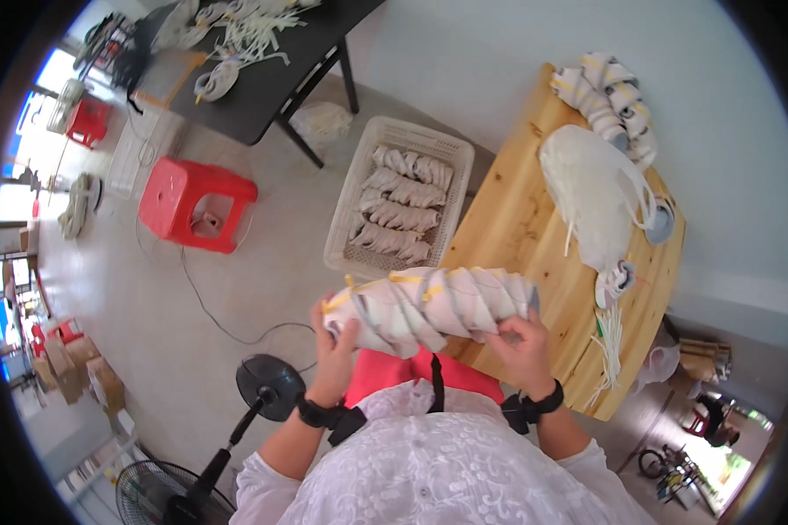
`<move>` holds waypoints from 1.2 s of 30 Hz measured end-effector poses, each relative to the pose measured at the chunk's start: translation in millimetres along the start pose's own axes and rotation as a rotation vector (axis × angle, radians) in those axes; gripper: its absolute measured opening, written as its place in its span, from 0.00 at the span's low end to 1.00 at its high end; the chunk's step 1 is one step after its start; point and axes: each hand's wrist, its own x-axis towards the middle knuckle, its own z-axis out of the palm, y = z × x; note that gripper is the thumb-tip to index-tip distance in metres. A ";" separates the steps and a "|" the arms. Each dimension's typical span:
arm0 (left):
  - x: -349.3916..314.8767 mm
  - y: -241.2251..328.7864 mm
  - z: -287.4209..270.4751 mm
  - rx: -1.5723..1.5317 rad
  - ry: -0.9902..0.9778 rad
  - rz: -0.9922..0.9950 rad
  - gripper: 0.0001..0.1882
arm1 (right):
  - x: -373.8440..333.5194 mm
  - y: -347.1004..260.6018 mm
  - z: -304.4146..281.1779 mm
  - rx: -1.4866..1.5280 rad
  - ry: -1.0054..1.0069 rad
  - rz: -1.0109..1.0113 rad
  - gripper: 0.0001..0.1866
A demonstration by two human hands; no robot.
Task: The recorder is seen assembling shoe uppers by threading white straps through the pre-cut holes using a small hook tool.
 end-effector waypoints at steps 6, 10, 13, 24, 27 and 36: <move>26.0 34.2 -0.2 0.023 -0.063 0.033 0.26 | 4.6 -17.2 7.3 0.100 0.093 0.024 0.11; 53.8 43.4 -13.0 0.018 -0.190 -0.062 0.25 | -12.4 -24.5 29.5 -0.034 0.213 0.049 0.10; 83.0 55.0 -42.4 0.022 -0.297 -0.115 0.27 | -17.7 -52.6 58.5 -0.080 0.270 0.048 0.10; 213.6 128.4 -228.8 0.211 -0.186 -0.010 0.26 | 56.0 -137.1 284.5 0.165 0.370 0.116 0.10; 238.4 116.6 -247.6 0.297 -0.136 -0.061 0.23 | 63.6 -115.1 328.4 0.265 0.314 0.230 0.10; 304.1 -49.9 -180.9 0.379 -0.023 -0.288 0.26 | 83.4 76.4 357.0 0.256 0.211 0.484 0.12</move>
